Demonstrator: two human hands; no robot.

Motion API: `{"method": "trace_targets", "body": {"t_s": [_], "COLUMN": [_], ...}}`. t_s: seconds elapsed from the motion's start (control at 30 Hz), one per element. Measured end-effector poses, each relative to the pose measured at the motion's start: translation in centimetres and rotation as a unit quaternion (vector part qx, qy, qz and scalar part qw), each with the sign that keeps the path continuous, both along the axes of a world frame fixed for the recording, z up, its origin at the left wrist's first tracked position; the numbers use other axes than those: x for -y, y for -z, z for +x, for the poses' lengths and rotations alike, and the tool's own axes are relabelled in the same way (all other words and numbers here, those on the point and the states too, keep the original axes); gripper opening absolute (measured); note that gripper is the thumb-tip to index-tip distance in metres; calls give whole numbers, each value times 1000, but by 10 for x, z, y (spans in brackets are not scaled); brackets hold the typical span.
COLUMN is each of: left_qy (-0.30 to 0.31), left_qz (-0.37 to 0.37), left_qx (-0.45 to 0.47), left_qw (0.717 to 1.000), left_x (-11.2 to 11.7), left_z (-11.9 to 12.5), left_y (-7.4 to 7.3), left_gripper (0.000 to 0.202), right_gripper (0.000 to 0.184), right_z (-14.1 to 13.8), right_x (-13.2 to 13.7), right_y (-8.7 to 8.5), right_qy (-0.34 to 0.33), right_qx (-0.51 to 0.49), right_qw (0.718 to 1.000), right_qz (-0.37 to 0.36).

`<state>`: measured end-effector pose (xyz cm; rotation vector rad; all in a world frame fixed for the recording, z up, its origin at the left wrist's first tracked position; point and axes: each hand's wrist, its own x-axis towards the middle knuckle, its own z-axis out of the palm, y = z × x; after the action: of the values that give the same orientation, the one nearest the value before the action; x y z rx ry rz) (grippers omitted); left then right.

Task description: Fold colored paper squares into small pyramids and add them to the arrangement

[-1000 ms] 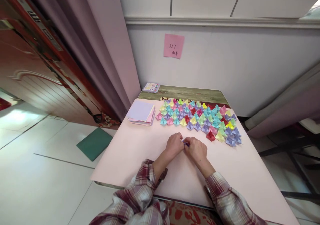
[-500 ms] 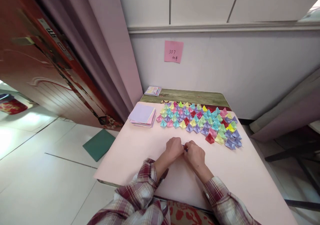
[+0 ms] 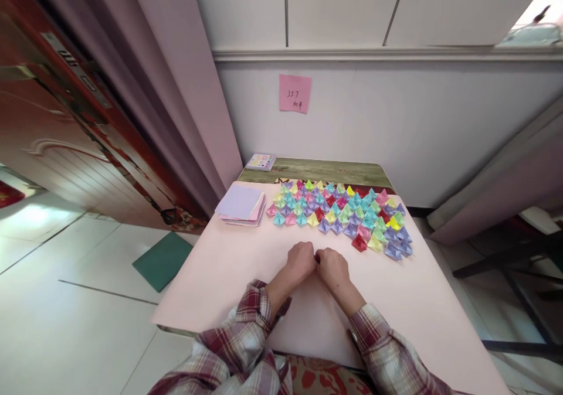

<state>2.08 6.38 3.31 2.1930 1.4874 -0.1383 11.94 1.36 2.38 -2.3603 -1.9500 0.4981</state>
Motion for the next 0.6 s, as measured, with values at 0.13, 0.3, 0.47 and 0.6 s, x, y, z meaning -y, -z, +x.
{"method": "trace_targets", "body": {"t_s": [0.13, 0.3, 0.47, 0.6], "left_qy": [8, 26, 29, 20], "left_qz": [-7, -2, 7, 10], "left_qx": [0, 7, 18, 29], "left_qw": [1000, 1000, 999, 999], "left_x": [-2, -6, -3, -2], "left_z": [1, 1, -2, -8], "left_y": [2, 7, 10, 11], "left_gripper": [19, 17, 20, 20], "right_gripper": [24, 26, 25, 18], "right_z": [2, 2, 1, 10], "right_x": [-6, -7, -3, 5], "right_y": [2, 4, 5, 2], "right_qy": [-11, -15, -7, -11], "right_qx": [-1, -6, -21, -63], "right_qw": [1000, 1000, 1000, 997], "right_qz": [-5, -3, 13, 37]}}
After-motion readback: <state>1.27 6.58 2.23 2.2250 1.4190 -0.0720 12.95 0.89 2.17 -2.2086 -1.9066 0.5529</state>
